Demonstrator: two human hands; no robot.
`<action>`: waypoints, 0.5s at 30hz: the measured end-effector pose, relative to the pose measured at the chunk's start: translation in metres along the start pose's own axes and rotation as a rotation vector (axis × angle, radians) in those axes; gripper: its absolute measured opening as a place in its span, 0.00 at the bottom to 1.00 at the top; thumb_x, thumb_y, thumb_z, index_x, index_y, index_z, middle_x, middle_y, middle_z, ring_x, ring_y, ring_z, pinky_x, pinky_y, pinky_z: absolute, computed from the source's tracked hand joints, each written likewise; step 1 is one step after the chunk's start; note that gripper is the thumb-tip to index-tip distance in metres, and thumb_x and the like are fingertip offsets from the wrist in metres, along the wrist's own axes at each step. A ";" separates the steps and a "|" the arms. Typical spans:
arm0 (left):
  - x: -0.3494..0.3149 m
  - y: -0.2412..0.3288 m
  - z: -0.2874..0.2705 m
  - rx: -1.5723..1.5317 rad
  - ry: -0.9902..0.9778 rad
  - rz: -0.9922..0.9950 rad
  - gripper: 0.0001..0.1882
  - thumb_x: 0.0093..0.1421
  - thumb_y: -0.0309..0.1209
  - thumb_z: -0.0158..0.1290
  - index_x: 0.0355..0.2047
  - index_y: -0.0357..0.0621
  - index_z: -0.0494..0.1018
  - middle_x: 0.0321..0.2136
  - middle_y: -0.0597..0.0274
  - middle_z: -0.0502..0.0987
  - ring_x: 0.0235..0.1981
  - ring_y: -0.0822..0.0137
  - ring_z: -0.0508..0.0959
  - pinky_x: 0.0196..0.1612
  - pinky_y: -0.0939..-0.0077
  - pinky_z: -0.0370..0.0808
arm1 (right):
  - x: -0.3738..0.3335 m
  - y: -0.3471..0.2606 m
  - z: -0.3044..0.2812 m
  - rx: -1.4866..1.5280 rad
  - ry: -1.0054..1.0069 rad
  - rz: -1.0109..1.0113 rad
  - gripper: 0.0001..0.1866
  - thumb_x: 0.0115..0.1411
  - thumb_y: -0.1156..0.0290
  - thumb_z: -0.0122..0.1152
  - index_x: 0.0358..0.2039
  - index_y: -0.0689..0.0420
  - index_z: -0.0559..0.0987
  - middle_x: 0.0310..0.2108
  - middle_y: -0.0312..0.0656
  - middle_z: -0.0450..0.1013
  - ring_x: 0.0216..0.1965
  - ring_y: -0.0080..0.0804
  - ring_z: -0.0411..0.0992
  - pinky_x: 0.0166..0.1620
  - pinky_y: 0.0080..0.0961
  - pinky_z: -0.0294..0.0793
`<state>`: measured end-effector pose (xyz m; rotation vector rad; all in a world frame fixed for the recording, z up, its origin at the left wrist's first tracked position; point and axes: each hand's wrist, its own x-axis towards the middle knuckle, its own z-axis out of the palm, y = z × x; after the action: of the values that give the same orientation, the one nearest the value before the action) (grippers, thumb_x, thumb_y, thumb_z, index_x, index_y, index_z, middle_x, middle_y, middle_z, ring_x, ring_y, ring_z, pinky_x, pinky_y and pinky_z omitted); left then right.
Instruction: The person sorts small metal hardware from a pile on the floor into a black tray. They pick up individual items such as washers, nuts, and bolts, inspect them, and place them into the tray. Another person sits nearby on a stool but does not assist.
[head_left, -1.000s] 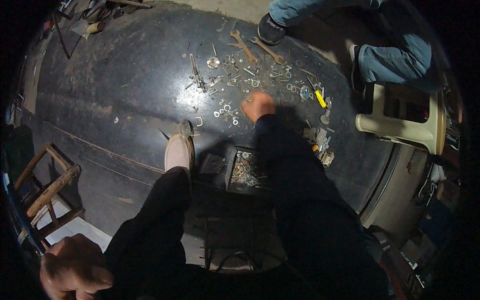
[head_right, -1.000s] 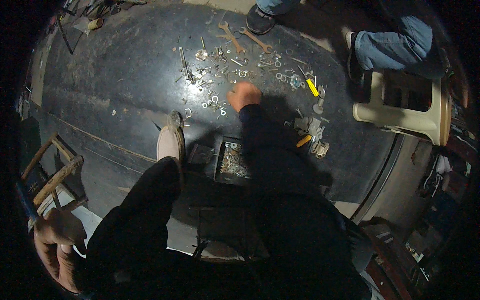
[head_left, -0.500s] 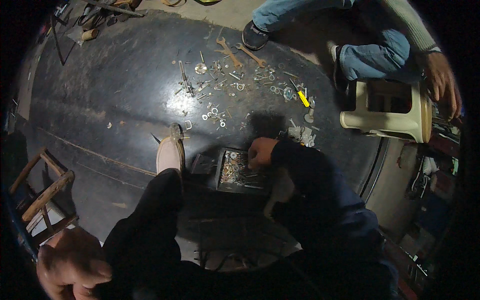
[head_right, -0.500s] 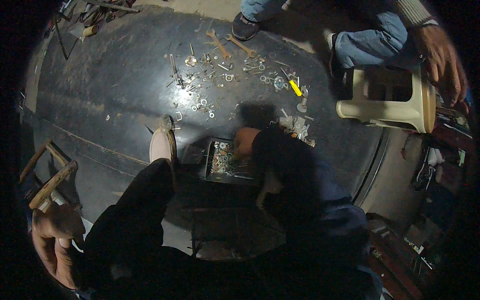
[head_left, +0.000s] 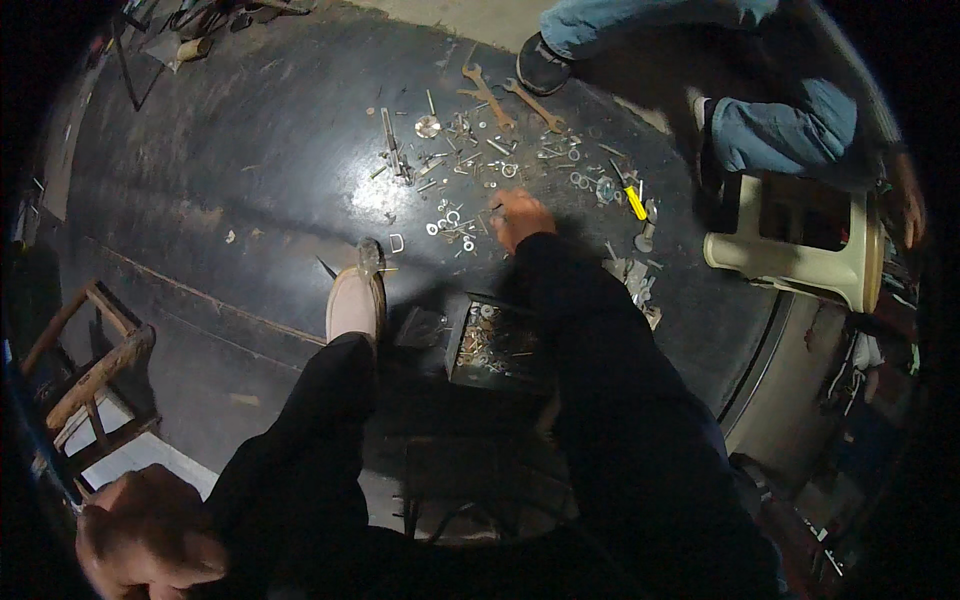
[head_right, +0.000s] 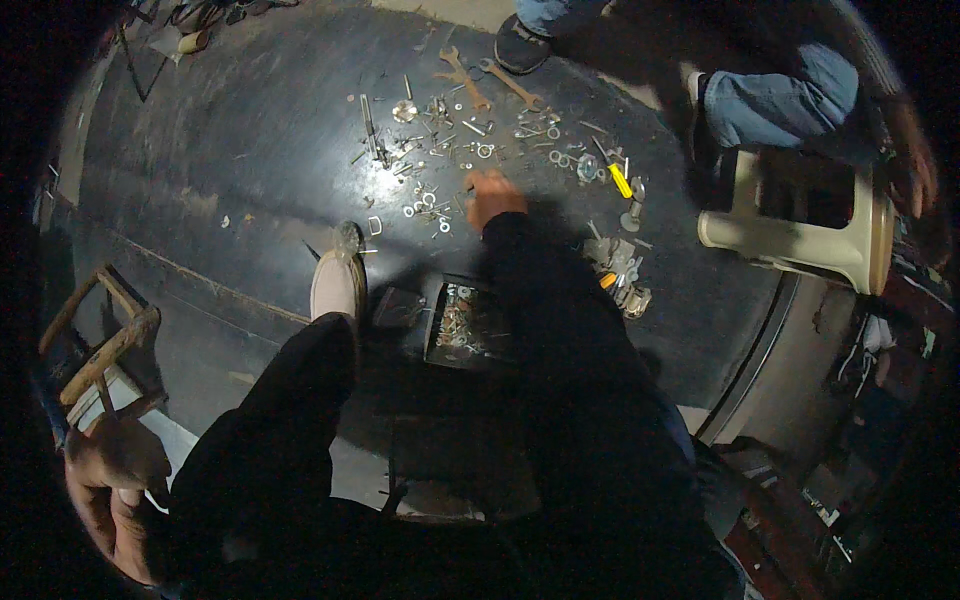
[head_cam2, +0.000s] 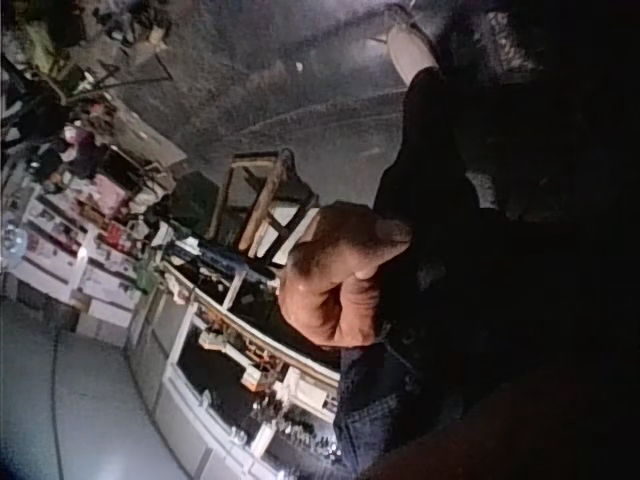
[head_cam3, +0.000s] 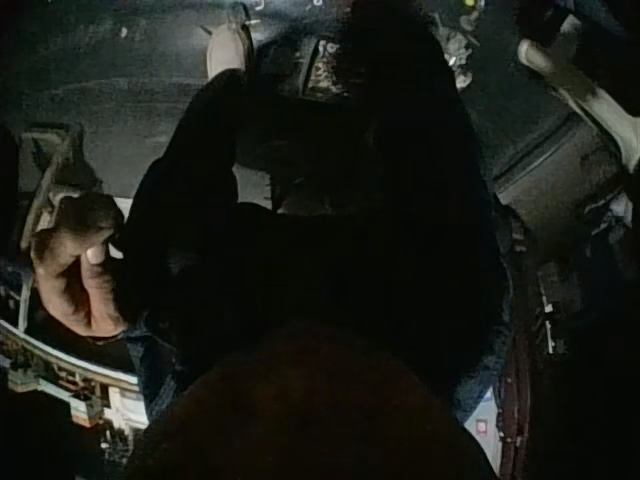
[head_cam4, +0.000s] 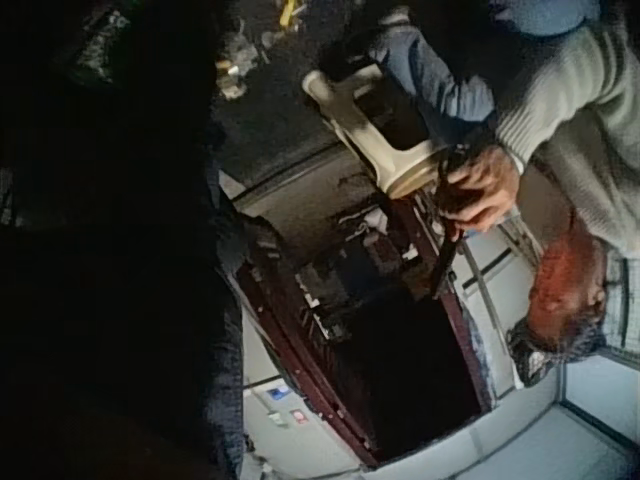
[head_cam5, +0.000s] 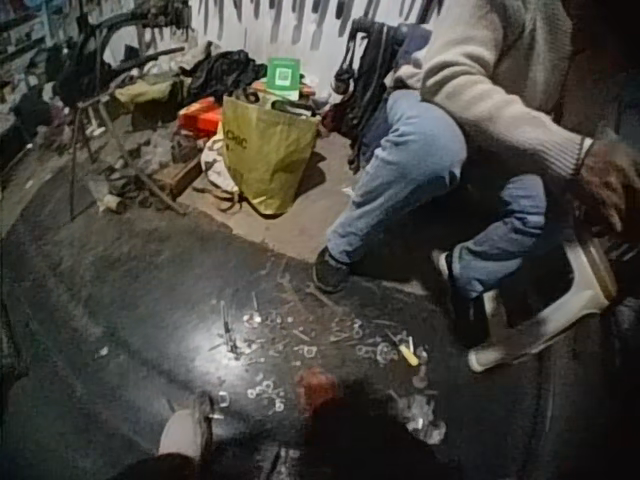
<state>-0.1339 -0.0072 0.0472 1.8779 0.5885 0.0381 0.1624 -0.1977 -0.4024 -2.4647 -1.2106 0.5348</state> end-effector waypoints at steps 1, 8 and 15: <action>0.003 -0.002 -0.003 0.017 -0.045 0.023 0.10 0.69 0.27 0.47 0.43 0.33 0.74 0.37 0.48 0.79 0.35 0.61 0.78 0.42 0.64 0.75 | 0.002 0.000 0.003 -0.007 -0.023 0.024 0.14 0.50 0.70 0.69 0.37 0.49 0.77 0.36 0.44 0.74 0.40 0.49 0.75 0.43 0.43 0.74; 0.008 -0.004 -0.008 0.035 -0.096 0.049 0.10 0.70 0.28 0.47 0.44 0.34 0.74 0.38 0.50 0.79 0.36 0.61 0.78 0.44 0.64 0.75 | 0.007 0.003 0.011 -0.041 0.023 0.026 0.13 0.50 0.68 0.69 0.36 0.52 0.77 0.38 0.45 0.76 0.41 0.48 0.75 0.44 0.41 0.75; 0.004 -0.002 -0.002 0.027 -0.077 0.024 0.10 0.69 0.27 0.48 0.44 0.34 0.74 0.38 0.49 0.79 0.36 0.61 0.78 0.42 0.64 0.76 | 0.004 0.005 0.007 0.233 0.090 0.097 0.08 0.51 0.71 0.64 0.33 0.54 0.79 0.31 0.46 0.77 0.38 0.49 0.76 0.42 0.41 0.75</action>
<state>-0.1314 -0.0031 0.0456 1.9036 0.5158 -0.0262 0.1647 -0.1967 -0.4116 -2.3305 -0.9408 0.5503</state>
